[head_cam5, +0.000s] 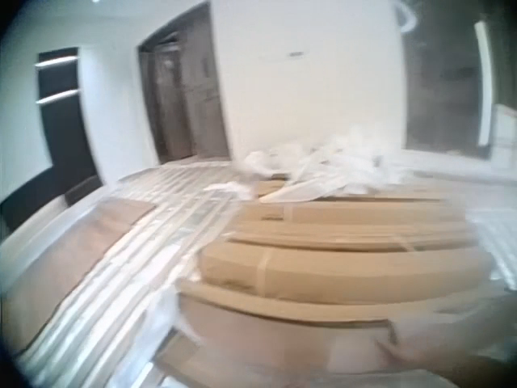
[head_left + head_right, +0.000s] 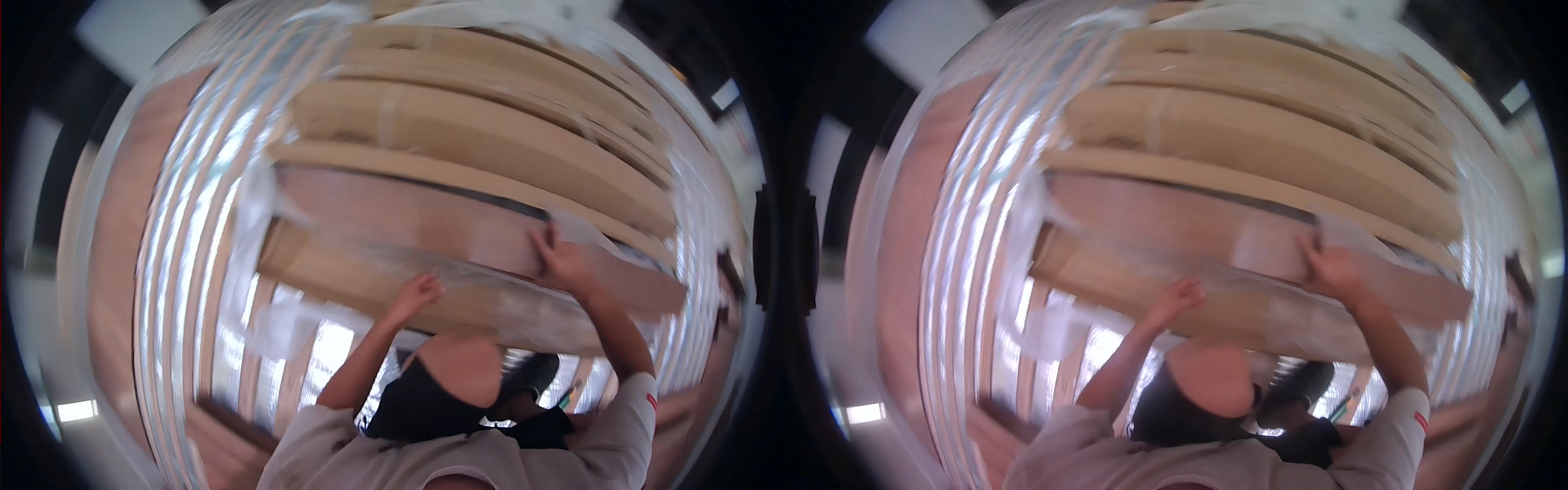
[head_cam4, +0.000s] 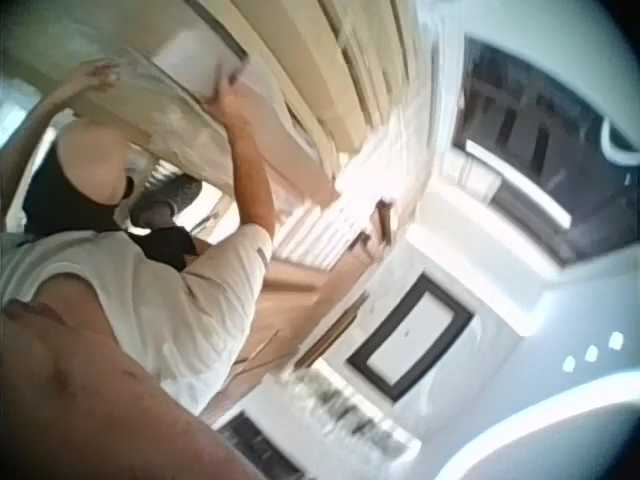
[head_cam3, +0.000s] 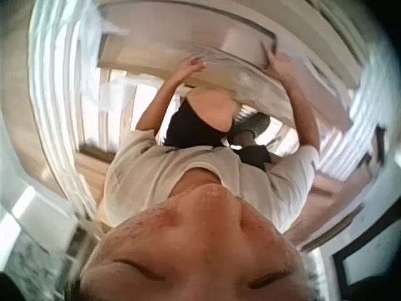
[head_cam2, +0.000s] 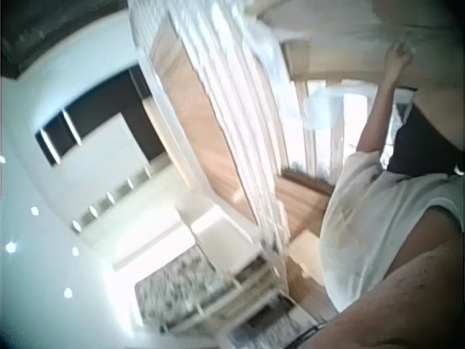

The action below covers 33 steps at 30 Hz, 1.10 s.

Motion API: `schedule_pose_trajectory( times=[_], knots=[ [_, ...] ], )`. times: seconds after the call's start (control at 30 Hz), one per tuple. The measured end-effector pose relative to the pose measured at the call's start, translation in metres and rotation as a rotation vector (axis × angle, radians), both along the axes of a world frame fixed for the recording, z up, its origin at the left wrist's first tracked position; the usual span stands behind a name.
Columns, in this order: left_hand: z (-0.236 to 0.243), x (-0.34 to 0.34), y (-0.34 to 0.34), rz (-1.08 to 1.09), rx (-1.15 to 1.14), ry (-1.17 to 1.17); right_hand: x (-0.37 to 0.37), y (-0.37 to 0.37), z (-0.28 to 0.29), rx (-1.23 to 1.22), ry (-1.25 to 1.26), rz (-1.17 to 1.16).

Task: The person uses a utility knife to cut open a cardboard box and its plastic wrapping, then removes several flooring planks one at a time, placing them onto the subfloor area.

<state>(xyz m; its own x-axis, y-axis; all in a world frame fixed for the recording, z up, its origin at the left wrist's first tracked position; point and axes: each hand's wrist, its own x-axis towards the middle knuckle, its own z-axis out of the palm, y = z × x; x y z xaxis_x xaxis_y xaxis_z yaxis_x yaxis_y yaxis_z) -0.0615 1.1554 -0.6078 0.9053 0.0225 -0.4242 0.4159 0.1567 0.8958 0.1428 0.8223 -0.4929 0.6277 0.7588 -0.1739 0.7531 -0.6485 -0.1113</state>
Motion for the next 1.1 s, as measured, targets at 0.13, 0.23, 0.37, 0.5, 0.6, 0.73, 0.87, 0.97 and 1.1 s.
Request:
schedule_pose_trajectory(
  times=[0.13,0.23,0.37,0.5,0.6,0.73,0.87,0.97,1.1],
  knots=[
    [0.030,0.027,-0.073,0.021,-0.817,-0.065,-0.010,-0.005,0.035,0.443,-0.325,0.142],
    [0.053,0.061,-0.108,-0.251,-0.894,-0.279,-0.016,-0.029,0.063,0.277,-0.640,0.101],
    [0.112,0.096,-0.161,-0.538,-0.672,-0.472,-0.064,-0.053,0.167,0.377,-0.693,-0.012],
    [0.193,0.117,-0.234,-0.918,0.162,-0.900,-0.099,-0.048,0.251,0.530,-0.758,-0.109],
    [0.218,0.114,-0.279,-0.918,0.420,-1.103,-0.103,-0.021,0.296,0.735,-0.939,-0.118],
    [0.256,0.105,-0.359,-0.505,-0.252,-0.982,-0.096,-0.018,0.347,0.839,-1.044,-0.279],
    [0.346,0.115,-0.375,-0.413,-0.430,-0.966,-0.136,-0.114,0.383,0.853,-0.892,-0.574],
    [0.383,0.134,-0.373,-0.648,-0.389,-0.970,-0.181,-0.218,0.345,0.892,-0.682,-0.942],
    [0.430,0.139,-0.407,-0.883,-0.436,-1.041,-0.232,-0.277,0.216,0.986,-0.487,-1.074]
  ],
)
